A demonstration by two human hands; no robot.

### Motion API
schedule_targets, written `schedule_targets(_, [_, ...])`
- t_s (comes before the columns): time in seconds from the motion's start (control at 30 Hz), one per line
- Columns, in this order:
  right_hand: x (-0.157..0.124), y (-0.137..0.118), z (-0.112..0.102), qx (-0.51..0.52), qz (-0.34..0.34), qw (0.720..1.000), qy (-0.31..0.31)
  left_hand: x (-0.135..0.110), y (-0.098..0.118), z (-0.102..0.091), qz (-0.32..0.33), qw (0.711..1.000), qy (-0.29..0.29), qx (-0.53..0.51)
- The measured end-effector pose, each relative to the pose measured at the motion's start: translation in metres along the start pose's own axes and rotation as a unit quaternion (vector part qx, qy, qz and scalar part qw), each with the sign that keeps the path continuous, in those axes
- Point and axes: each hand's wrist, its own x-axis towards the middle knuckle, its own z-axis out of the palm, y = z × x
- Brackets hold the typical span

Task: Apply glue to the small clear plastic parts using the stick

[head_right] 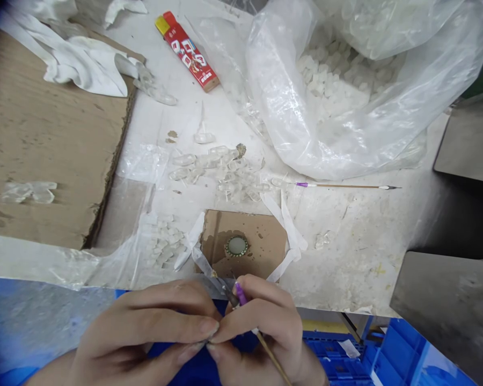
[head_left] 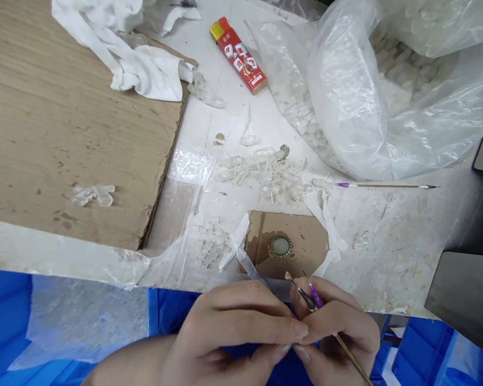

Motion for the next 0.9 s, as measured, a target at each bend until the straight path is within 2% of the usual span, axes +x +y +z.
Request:
schedule_targets(0.47, [-0.003, 0.004, 0.001, 0.010, 0.002, 1.000, 0.020, 0.000, 0.005, -0.007, 0.023, 0.997, -0.042, 0.056])
schedule_targets(0.67, [0.000, 0.004, 0.007, 0.057, -0.006, 0.998, 0.035, 0.000, 0.005, -0.008, 0.028, 0.997, -0.046, 0.058])
schedule_targets(0.9, [-0.001, 0.003, 0.006, 0.073, 0.014, 0.997, 0.036, -0.002, 0.004, -0.005, 0.005, 0.999, -0.016, 0.028])
